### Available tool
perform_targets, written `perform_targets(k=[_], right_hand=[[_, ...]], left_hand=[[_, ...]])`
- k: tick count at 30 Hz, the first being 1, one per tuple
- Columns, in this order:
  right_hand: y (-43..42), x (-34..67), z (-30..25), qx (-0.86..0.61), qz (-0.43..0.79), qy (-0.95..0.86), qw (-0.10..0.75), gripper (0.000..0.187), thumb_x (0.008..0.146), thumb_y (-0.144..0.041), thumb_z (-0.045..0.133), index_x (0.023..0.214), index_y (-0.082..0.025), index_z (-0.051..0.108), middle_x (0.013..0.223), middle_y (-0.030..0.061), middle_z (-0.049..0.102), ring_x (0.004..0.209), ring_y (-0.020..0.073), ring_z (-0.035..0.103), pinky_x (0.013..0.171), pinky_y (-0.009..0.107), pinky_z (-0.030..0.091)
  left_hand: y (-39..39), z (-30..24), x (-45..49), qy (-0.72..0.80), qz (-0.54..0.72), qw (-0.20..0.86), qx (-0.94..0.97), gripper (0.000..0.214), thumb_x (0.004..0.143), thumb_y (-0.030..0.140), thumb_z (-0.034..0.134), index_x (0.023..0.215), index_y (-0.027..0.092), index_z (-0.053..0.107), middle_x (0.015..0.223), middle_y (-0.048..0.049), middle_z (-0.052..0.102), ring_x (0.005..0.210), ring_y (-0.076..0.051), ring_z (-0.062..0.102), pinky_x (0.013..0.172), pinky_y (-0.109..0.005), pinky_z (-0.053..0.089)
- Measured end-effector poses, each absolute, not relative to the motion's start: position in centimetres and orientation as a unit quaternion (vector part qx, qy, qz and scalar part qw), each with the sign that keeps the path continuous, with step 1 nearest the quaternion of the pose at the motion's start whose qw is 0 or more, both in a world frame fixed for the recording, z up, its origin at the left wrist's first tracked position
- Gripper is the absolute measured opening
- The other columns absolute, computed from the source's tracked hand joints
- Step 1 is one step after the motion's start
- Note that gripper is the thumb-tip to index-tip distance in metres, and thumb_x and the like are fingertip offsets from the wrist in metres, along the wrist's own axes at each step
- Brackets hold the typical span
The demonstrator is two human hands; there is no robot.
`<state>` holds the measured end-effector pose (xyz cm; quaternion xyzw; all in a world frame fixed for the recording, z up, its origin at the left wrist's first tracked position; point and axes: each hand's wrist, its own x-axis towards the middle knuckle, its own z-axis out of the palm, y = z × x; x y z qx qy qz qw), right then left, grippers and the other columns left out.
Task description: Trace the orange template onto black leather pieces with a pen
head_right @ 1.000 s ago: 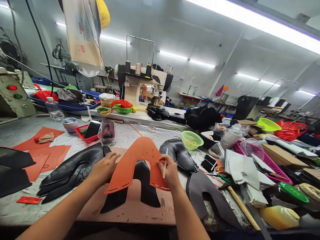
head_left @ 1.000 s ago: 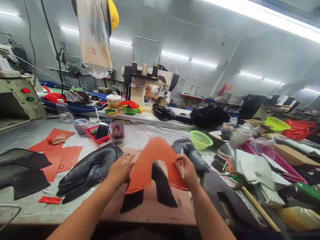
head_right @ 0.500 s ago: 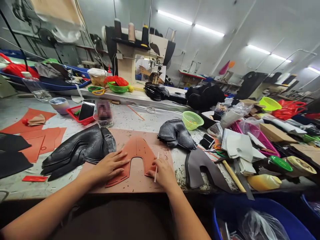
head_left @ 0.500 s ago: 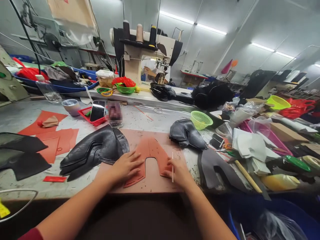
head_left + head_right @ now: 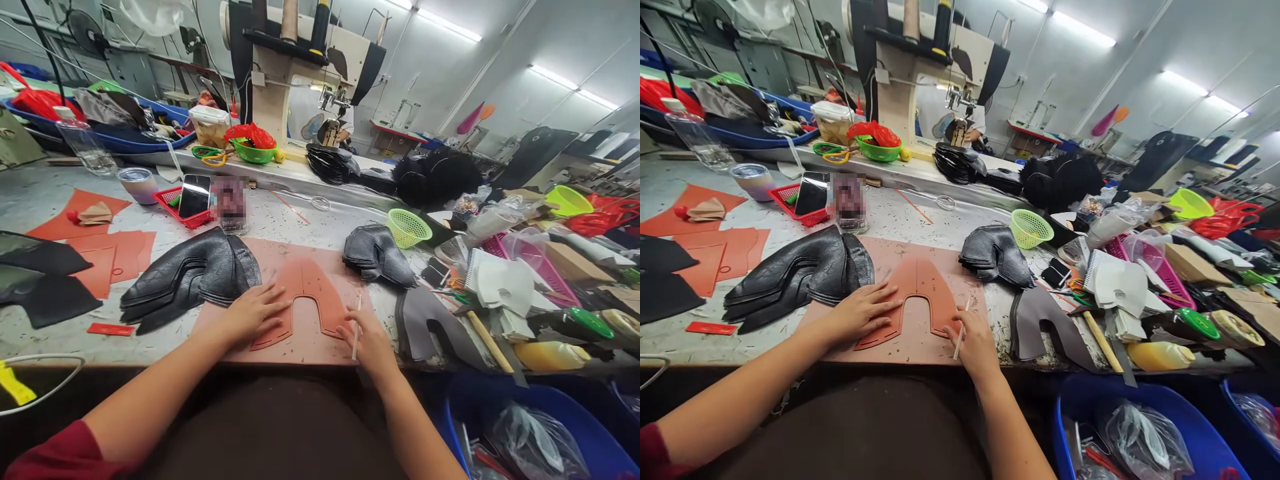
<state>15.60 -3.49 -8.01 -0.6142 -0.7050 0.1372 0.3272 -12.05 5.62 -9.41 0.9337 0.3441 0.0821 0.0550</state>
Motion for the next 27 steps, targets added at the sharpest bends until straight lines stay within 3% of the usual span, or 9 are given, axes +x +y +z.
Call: perform_targets(k=[8, 16, 23, 27], right_hand=[[-2.4, 13.1, -6.2, -0.556, 0.221, -0.705, 0.381, 0.026, 0.090, -0.029, 0.037, 0.098, -0.022, 0.061, 0.099, 0.0076, 0.066, 0.094, 0.0202, 0.060, 0.082, 0.035, 0.047], [-1.2, 8.3, -6.0, -0.439, 0.331, -0.758, 0.351, 0.029, 0.091, -0.037, 0.037, 0.083, -0.020, 0.059, 0.075, 0.0034, 0.063, 0.072, 0.0147, 0.060, 0.068, 0.026, 0.046], [-1.1, 7.7, -6.7, -0.459, 0.362, -0.741, 0.331, 0.023, 0.090, -0.037, 0.039, 0.081, -0.020, 0.052, 0.073, 0.0021, 0.061, 0.070, 0.0149, 0.059, 0.066, 0.026, 0.044], [-1.1, 7.3, -6.4, -0.476, 0.370, -0.747, 0.280, 0.019, 0.090, -0.032, 0.041, 0.081, -0.020, 0.052, 0.072, 0.0010, 0.061, 0.065, 0.0135, 0.057, 0.062, 0.024, 0.042]], left_hand=[[5.5, -9.2, -12.0, 0.332, 0.083, 0.041, 0.939, 0.040, 0.086, 0.039, 0.051, 0.124, 0.029, 0.053, 0.136, -0.0078, 0.047, 0.123, -0.028, 0.043, 0.101, -0.045, 0.036], [5.6, -9.2, -12.1, 0.306, 0.093, 0.017, 0.947, 0.040, 0.087, 0.042, 0.048, 0.124, 0.026, 0.054, 0.133, -0.0103, 0.049, 0.121, -0.028, 0.046, 0.099, -0.044, 0.039], [5.5, -9.7, -12.1, 0.308, 0.108, 0.023, 0.945, 0.041, 0.087, 0.043, 0.049, 0.123, 0.026, 0.054, 0.134, -0.0088, 0.049, 0.122, -0.027, 0.044, 0.100, -0.042, 0.037], [5.4, -9.7, -12.1, 0.319, 0.107, 0.030, 0.941, 0.040, 0.087, 0.042, 0.048, 0.123, 0.027, 0.054, 0.134, -0.0082, 0.048, 0.122, -0.027, 0.044, 0.100, -0.043, 0.037]])
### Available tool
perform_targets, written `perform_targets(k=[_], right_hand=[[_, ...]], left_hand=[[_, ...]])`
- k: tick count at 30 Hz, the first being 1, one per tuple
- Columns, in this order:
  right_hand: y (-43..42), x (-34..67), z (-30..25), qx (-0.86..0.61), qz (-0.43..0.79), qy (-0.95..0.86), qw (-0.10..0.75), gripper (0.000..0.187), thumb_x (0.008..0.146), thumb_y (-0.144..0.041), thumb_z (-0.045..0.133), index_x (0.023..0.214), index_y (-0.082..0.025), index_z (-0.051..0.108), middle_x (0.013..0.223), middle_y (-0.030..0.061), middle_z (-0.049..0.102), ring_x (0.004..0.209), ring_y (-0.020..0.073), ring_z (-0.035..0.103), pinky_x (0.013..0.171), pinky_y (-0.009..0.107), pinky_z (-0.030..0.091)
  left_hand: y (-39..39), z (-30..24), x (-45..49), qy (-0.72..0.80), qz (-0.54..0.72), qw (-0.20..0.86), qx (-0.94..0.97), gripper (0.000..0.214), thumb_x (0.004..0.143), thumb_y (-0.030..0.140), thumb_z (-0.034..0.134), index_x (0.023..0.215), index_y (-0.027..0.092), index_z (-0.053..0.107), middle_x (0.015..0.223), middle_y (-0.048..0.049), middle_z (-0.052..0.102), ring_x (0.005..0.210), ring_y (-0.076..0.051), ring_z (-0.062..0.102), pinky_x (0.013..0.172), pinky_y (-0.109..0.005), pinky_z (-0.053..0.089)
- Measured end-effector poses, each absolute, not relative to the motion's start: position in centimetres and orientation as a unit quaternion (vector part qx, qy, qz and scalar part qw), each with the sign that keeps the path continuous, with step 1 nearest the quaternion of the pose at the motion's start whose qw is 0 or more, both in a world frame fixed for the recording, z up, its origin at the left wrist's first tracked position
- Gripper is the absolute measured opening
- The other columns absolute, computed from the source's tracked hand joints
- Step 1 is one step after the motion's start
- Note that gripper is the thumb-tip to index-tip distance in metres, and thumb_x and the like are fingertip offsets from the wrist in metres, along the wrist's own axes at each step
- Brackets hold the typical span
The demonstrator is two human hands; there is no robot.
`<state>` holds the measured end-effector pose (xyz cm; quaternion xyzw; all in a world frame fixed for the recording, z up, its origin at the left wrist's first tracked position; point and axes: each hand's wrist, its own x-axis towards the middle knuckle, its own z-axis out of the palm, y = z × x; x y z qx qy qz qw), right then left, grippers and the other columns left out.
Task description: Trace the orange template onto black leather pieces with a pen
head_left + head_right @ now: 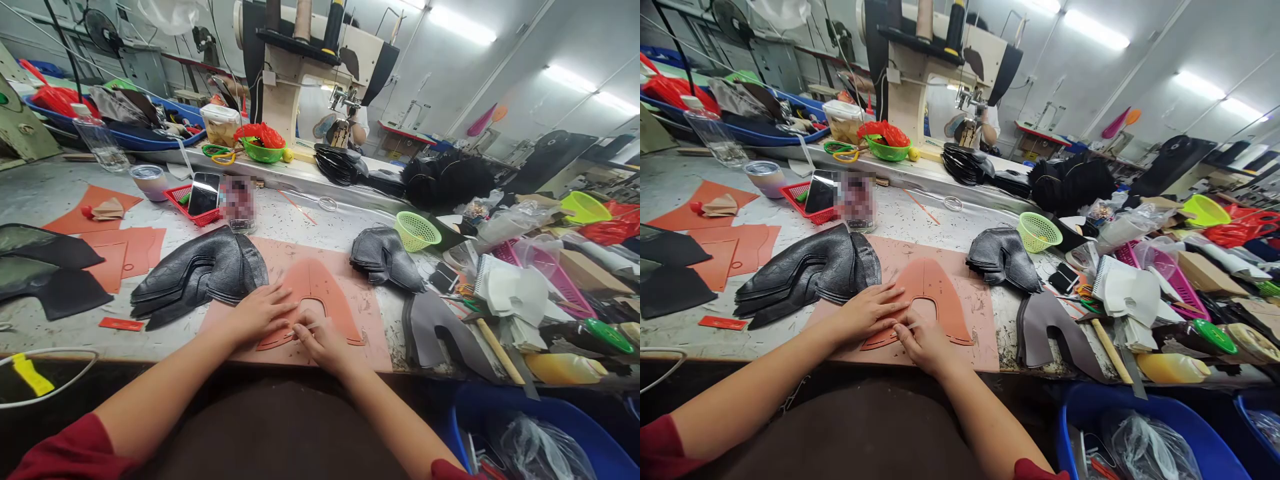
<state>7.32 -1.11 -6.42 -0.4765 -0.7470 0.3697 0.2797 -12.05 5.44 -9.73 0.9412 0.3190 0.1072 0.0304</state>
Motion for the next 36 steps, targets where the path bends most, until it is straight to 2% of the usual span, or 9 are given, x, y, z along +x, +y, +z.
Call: perform_targets(k=[5, 11, 16, 18, 21, 24, 26, 31, 36], right_hand=[[-1.1, 5.9, -6.2, -0.475, 0.347, -0.779, 0.218, 0.012, 0.087, -0.026, 0.045, 0.082, -0.019, 0.054, 0.073, 0.0027, 0.062, 0.069, 0.0167, 0.058, 0.065, 0.027, 0.043], [-0.8, 4.1, -5.9, -0.422, 0.381, -0.796, 0.208, 0.009, 0.084, -0.020, 0.050, 0.082, -0.019, 0.058, 0.083, 0.0034, 0.066, 0.078, 0.0163, 0.060, 0.072, 0.027, 0.045], [0.6, 8.9, -5.2, -0.531, 0.364, -0.743, 0.181, 0.017, 0.085, -0.025, 0.049, 0.072, -0.018, 0.059, 0.067, 0.0015, 0.062, 0.066, 0.0157, 0.059, 0.065, 0.027, 0.044], [0.4, 12.0, -5.2, -0.576, 0.353, -0.709, 0.203, 0.021, 0.088, -0.027, 0.044, 0.076, -0.018, 0.060, 0.065, 0.0010, 0.062, 0.062, 0.0148, 0.059, 0.063, 0.026, 0.044], [-1.4, 15.8, -6.0, -0.609, 0.298, -0.697, 0.232, 0.021, 0.088, -0.026, 0.042, 0.086, -0.020, 0.062, 0.075, 0.0025, 0.064, 0.070, 0.0156, 0.060, 0.068, 0.028, 0.046], [-3.5, 17.2, -7.6, -0.610, 0.202, -0.731, 0.229, 0.010, 0.081, -0.019, 0.055, 0.083, -0.022, 0.065, 0.087, 0.0049, 0.063, 0.086, 0.0193, 0.059, 0.078, 0.032, 0.046], [-4.4, 17.1, -8.7, -0.611, 0.157, -0.738, 0.240, 0.012, 0.078, -0.015, 0.059, 0.084, -0.022, 0.066, 0.091, 0.0063, 0.061, 0.088, 0.0202, 0.058, 0.080, 0.033, 0.047], [-4.6, 16.4, -9.9, -0.614, 0.123, -0.726, 0.285, 0.014, 0.082, -0.013, 0.055, 0.085, -0.022, 0.066, 0.090, 0.0067, 0.059, 0.086, 0.0194, 0.058, 0.077, 0.033, 0.049], [-4.4, 16.5, -9.7, -0.610, 0.138, -0.723, 0.294, 0.014, 0.083, -0.014, 0.053, 0.082, -0.021, 0.065, 0.086, 0.0076, 0.058, 0.082, 0.0199, 0.057, 0.073, 0.034, 0.048]], left_hand=[[5.3, -9.2, -12.0, 0.317, 0.073, 0.048, 0.944, 0.039, 0.088, 0.036, 0.048, 0.126, 0.026, 0.052, 0.136, -0.0097, 0.046, 0.125, -0.026, 0.041, 0.102, -0.044, 0.035], [5.2, -8.5, -11.9, 0.326, 0.045, 0.068, 0.942, 0.046, 0.083, 0.034, 0.055, 0.127, 0.023, 0.051, 0.139, -0.0109, 0.042, 0.127, -0.028, 0.038, 0.104, -0.043, 0.032], [5.1, -8.1, -11.7, 0.333, 0.035, 0.049, 0.941, 0.040, 0.087, 0.037, 0.050, 0.126, 0.028, 0.052, 0.137, -0.0087, 0.045, 0.124, -0.027, 0.041, 0.102, -0.041, 0.034], [5.1, -7.6, -11.6, 0.342, 0.031, 0.043, 0.938, 0.039, 0.085, 0.037, 0.052, 0.124, 0.030, 0.053, 0.135, -0.0072, 0.047, 0.122, -0.027, 0.043, 0.100, -0.042, 0.034], [5.4, -6.5, -10.7, 0.353, 0.029, 0.040, 0.934, 0.033, 0.082, 0.035, 0.056, 0.114, 0.029, 0.059, 0.126, -0.0061, 0.054, 0.118, -0.027, 0.045, 0.098, -0.042, 0.035], [6.2, -5.4, -8.6, 0.364, 0.007, 0.027, 0.931, 0.020, 0.081, 0.032, 0.056, 0.096, 0.022, 0.066, 0.105, -0.0082, 0.061, 0.105, -0.025, 0.054, 0.093, -0.041, 0.040], [6.8, -5.1, -6.7, 0.360, -0.003, 0.019, 0.933, 0.019, 0.082, 0.031, 0.055, 0.091, 0.019, 0.066, 0.099, -0.0093, 0.062, 0.099, -0.025, 0.056, 0.091, -0.041, 0.042], [7.6, -6.6, -2.9, 0.255, 0.037, 0.051, 0.965, 0.037, 0.079, 0.039, 0.061, 0.112, 0.023, 0.060, 0.130, -0.0116, 0.049, 0.124, -0.032, 0.041, 0.100, -0.045, 0.036], [7.9, -8.0, -2.6, 0.230, 0.039, 0.060, 0.971, 0.039, 0.078, 0.042, 0.061, 0.113, 0.024, 0.059, 0.126, -0.0106, 0.053, 0.123, -0.033, 0.042, 0.100, -0.045, 0.037]])
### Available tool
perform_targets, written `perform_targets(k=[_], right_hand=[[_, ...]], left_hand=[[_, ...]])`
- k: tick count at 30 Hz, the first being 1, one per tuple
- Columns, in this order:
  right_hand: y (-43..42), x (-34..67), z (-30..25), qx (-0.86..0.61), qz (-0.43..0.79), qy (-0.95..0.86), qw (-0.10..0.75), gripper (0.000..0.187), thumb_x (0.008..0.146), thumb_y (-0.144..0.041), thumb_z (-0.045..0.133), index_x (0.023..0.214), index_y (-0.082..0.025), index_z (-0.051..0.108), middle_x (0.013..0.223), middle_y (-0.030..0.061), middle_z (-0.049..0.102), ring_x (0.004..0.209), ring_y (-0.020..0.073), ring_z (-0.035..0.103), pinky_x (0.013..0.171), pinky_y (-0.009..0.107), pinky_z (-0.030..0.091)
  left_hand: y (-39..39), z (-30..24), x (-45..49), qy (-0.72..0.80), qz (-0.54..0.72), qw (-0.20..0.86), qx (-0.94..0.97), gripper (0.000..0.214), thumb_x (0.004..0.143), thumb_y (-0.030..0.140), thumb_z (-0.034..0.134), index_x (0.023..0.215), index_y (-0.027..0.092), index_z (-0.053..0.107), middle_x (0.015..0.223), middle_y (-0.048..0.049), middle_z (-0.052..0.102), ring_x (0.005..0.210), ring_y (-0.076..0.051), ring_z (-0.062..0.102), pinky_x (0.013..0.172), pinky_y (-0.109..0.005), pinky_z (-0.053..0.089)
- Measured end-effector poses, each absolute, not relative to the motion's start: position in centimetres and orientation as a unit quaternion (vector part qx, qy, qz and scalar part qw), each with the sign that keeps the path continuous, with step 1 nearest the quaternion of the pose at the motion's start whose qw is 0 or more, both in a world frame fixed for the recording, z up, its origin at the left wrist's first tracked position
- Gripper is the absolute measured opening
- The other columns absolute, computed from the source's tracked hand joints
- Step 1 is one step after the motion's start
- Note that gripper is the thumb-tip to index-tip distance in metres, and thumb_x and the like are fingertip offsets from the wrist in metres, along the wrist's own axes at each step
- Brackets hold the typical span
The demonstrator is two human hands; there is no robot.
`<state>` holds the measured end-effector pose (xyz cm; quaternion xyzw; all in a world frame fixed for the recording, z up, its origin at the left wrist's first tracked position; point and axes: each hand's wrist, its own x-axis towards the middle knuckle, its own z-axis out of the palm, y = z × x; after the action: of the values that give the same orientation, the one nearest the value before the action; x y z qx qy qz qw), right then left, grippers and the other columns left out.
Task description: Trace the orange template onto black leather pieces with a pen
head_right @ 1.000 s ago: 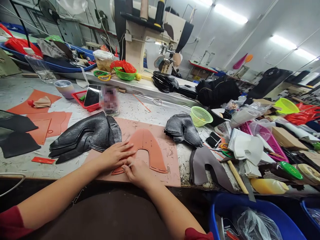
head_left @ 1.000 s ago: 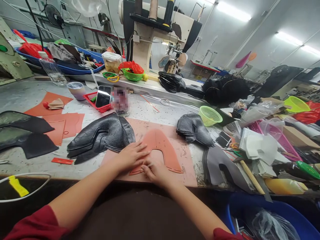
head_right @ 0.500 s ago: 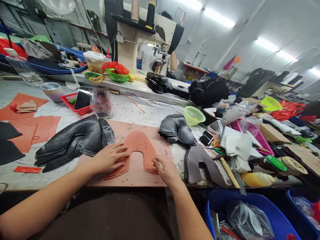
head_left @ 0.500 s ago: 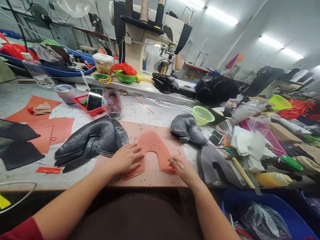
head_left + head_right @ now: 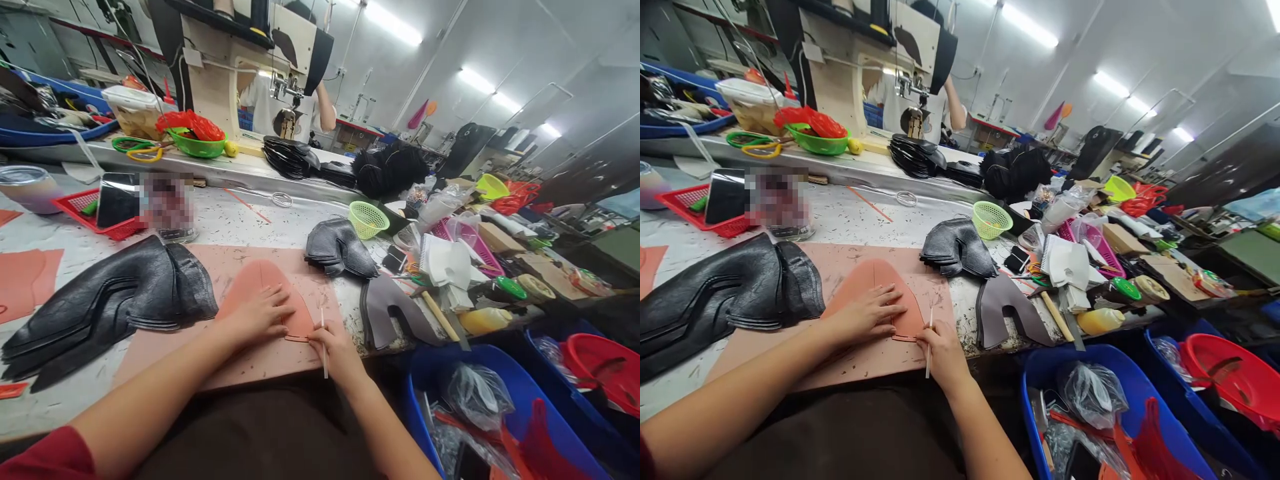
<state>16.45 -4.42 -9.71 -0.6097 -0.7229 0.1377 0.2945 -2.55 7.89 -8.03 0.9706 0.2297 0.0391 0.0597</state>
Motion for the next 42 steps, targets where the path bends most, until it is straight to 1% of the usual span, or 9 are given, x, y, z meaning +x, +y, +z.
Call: perform_targets(k=[8, 13, 21, 24, 28, 30, 33, 37, 42], right_hand=[[-3.7, 18.1, -7.7, -0.573, 0.249, -0.692, 0.360, 0.026, 0.091, -0.028, 0.039, 0.098, -0.020, 0.063, 0.091, 0.0072, 0.065, 0.088, 0.0185, 0.060, 0.078, 0.031, 0.046], [-3.1, 16.5, -7.4, -0.582, 0.280, -0.689, 0.329, 0.034, 0.091, -0.037, 0.036, 0.077, -0.018, 0.062, 0.071, 0.0038, 0.062, 0.069, 0.0152, 0.058, 0.066, 0.026, 0.045], [-2.8, 16.6, -7.2, -0.582, 0.313, -0.689, 0.297, 0.028, 0.088, -0.034, 0.040, 0.076, -0.018, 0.060, 0.070, 0.0030, 0.061, 0.069, 0.0147, 0.056, 0.066, 0.025, 0.043], [-3.2, 19.9, -6.7, -0.621, 0.366, -0.631, 0.286, 0.030, 0.085, -0.039, 0.043, 0.073, -0.018, 0.059, 0.060, -0.0002, 0.057, 0.058, 0.0129, 0.054, 0.061, 0.025, 0.043], [-1.2, 20.9, -7.1, -0.606, 0.434, -0.573, 0.340, 0.030, 0.085, -0.042, 0.041, 0.089, -0.018, 0.059, 0.071, 0.0009, 0.059, 0.063, 0.0126, 0.056, 0.059, 0.025, 0.046], [0.9, 19.4, -7.6, -0.588, 0.425, -0.588, 0.358, 0.022, 0.083, -0.038, 0.044, 0.088, -0.019, 0.056, 0.078, 0.0014, 0.058, 0.070, 0.0133, 0.056, 0.061, 0.025, 0.047], [3.8, 16.0, -8.0, -0.587, 0.365, -0.642, 0.332, 0.011, 0.075, -0.030, 0.053, 0.075, -0.019, 0.050, 0.071, -0.0006, 0.054, 0.069, 0.0146, 0.053, 0.064, 0.028, 0.046], [4.8, 12.9, -6.3, -0.520, 0.303, -0.718, 0.351, 0.010, 0.073, -0.025, 0.053, 0.068, -0.021, 0.046, 0.068, 0.0006, 0.053, 0.067, 0.0175, 0.052, 0.066, 0.032, 0.045], [6.0, 17.2, -0.8, -0.473, 0.251, -0.713, 0.453, 0.017, 0.078, -0.038, 0.051, 0.070, -0.023, 0.049, 0.071, 0.0043, 0.055, 0.066, 0.0189, 0.054, 0.062, 0.031, 0.045]], left_hand=[[8.2, -8.5, -2.7, 0.224, 0.072, 0.055, 0.970, 0.039, 0.078, 0.042, 0.061, 0.112, 0.025, 0.061, 0.125, -0.0102, 0.054, 0.119, -0.031, 0.046, 0.099, -0.043, 0.038], [8.2, -8.4, -2.7, 0.225, 0.072, 0.056, 0.970, 0.038, 0.077, 0.043, 0.061, 0.110, 0.025, 0.061, 0.125, -0.0103, 0.054, 0.119, -0.031, 0.046, 0.098, -0.043, 0.038], [8.2, -8.6, -2.7, 0.231, 0.077, 0.070, 0.967, 0.037, 0.078, 0.044, 0.060, 0.110, 0.025, 0.061, 0.125, -0.0097, 0.054, 0.121, -0.030, 0.044, 0.100, -0.043, 0.036], [8.3, -8.6, -2.8, 0.223, 0.086, 0.079, 0.968, 0.035, 0.079, 0.042, 0.060, 0.109, 0.025, 0.061, 0.123, -0.0081, 0.055, 0.117, -0.028, 0.046, 0.100, -0.043, 0.036], [8.1, -8.8, -3.1, 0.219, 0.113, 0.077, 0.966, 0.033, 0.080, 0.037, 0.059, 0.110, 0.023, 0.059, 0.123, -0.0081, 0.054, 0.118, -0.029, 0.045, 0.100, -0.044, 0.036], [7.7, -8.8, -3.2, 0.222, 0.122, 0.065, 0.965, 0.034, 0.079, 0.038, 0.061, 0.108, 0.021, 0.059, 0.121, -0.0101, 0.055, 0.115, -0.029, 0.047, 0.098, -0.045, 0.038], [6.8, -8.2, -3.2, 0.225, 0.115, 0.039, 0.967, 0.035, 0.076, 0.042, 0.063, 0.100, 0.017, 0.060, 0.111, -0.0119, 0.060, 0.105, -0.027, 0.053, 0.090, -0.041, 0.044], [5.8, -5.9, -5.0, 0.250, 0.123, 0.024, 0.960, 0.025, 0.085, 0.042, 0.050, 0.092, 0.020, 0.061, 0.097, -0.0085, 0.064, 0.092, -0.023, 0.058, 0.082, -0.036, 0.049], [6.6, -3.1, -13.7, 0.479, 0.187, 0.010, 0.858, 0.031, 0.090, 0.036, 0.033, 0.091, 0.021, 0.061, 0.097, -0.0077, 0.065, 0.096, -0.024, 0.059, 0.089, -0.037, 0.046]])
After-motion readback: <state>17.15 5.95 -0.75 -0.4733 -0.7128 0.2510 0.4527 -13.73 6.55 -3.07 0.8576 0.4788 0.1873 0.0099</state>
